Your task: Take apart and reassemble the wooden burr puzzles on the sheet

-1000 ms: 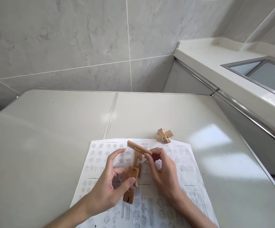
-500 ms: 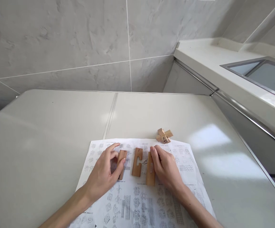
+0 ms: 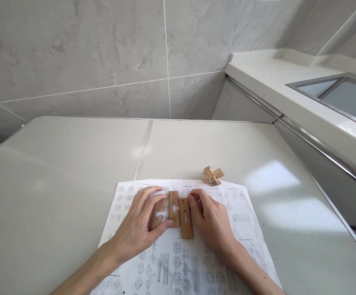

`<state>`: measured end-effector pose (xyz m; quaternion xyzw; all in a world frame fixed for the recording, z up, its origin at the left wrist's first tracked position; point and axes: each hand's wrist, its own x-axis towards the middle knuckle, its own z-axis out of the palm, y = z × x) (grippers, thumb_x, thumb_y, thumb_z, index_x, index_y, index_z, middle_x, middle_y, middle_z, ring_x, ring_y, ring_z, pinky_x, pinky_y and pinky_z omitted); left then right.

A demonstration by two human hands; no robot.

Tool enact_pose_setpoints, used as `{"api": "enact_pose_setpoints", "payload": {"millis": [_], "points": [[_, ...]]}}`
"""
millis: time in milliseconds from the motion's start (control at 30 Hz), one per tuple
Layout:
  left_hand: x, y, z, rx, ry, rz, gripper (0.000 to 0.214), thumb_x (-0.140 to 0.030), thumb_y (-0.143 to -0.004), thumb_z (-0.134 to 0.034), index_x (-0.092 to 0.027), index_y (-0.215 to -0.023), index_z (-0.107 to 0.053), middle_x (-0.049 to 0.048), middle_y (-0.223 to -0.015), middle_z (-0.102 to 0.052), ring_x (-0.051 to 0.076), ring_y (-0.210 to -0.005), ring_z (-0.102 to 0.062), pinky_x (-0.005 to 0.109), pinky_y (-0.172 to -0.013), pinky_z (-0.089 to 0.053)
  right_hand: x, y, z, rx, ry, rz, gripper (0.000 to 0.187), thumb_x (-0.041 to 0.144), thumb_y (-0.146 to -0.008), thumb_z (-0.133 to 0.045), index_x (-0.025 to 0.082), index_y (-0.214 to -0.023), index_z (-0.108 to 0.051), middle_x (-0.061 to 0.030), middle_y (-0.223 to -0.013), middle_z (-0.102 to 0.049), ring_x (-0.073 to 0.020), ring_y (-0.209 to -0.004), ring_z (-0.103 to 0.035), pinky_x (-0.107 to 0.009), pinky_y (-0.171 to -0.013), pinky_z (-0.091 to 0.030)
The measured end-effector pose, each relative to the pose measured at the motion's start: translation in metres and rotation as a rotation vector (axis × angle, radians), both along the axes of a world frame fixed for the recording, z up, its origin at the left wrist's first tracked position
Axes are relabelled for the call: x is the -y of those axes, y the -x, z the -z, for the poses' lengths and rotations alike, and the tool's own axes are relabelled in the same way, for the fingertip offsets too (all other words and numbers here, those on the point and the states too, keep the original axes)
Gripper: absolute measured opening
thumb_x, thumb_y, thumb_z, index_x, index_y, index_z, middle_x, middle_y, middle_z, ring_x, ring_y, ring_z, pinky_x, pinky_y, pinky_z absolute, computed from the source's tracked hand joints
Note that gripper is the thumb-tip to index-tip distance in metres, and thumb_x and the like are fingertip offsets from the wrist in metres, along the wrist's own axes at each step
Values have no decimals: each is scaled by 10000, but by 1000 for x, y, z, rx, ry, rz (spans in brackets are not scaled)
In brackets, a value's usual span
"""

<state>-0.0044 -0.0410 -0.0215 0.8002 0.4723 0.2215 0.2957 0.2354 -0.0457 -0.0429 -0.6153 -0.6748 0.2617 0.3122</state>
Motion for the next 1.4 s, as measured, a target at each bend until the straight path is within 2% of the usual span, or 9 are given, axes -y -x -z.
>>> {"api": "enact_pose_setpoints", "payload": {"millis": [133,233,333,433,600,933,1033,1233,1400], "points": [[1,1,3,4,11,99,910,-641,-855,-829,-330,-1576,-369,157,-1692,-352,459,-1574,-301,681,-1206,-425,3,3,-6,-144,84,-111,194,414,-1093,-533,249,-1088,-634,-6,-775,-733,-161,-526,-568,-284,-504,-416],[-1,0,3,-31,-30,116,1027,-619,-781,-901,-309,-1591,-352,169,-1695,-362,478,-1584,-281,722,-1223,-385,5,5,-11,-265,171,-235,235,423,-1102,-528,238,-1144,-668,18,-684,-665,-155,-527,-530,-274,-494,-370],[-4,2,1,-53,-52,134,868,-526,-845,-878,-308,-1551,-422,132,-1623,-483,432,-1540,-380,666,-1227,-411,7,7,-14,-390,216,-288,293,463,-1099,-541,223,-1048,-703,35,-614,-579,-147,-524,-495,-275,-507,-365],[-10,6,1,-54,-73,86,686,-424,-932,-810,-329,-1520,-471,96,-1541,-569,377,-1457,-493,583,-1171,-489,7,7,-13,-532,298,-298,369,511,-1085,-567,217,-898,-688,20,-647,-591,-135,-517,-510,-271,-507,-403],[-21,15,4,-109,-175,-50,644,-469,-962,-763,-295,-1515,-482,119,-1503,-588,382,-1404,-529,565,-1133,-499,6,1,-13,-734,416,-309,391,552,-1055,-616,220,-849,-636,-11,-771,-681,-120,-524,-516,-272,-520,-448],[-42,36,1,-238,-233,-293,585,-501,-982,-690,-265,-1473,-479,126,-1478,-559,368,-1342,-527,560,-1109,-490,1,-4,-12,-1174,476,-305,470,588,-1019,-658,246,-748,-483,53,-626,-514,-100,-460,-280,-247,-443,-252],[-46,41,-2,-254,-232,-325,579,-511,-978,-678,-255,-1462,-490,127,-1470,-555,366,-1331,-533,553,-1104,-498,-1,-6,-11,-1194,477,-276,487,592,-1018,-654,246,-741,-453,67,-620,-488,-90,-450,-229,-257,-461,-235],[-50,43,-7,-275,-269,-326,618,-462,-922,-722,-241,-1450,-490,139,-1447,-571,381,-1315,-546,574,-1119,-491,-8,-9,-14,-1199,482,-223,506,595,-984,-703,247,-728,-439,62,-632,-492,-91,-455,-258,-249,-445,-218],[-45,39,-7,-270,-315,-259,603,-462,-965,-698,-262,-1483,-464,151,-1582,-441,410,-1442,-460,614,-1132,-493,-15,-16,-14,-1198,404,-148,487,567,-988,-720,228,-740,-474,56,-661,-514,-66,-441,-308,-245,-451,-214]]}}
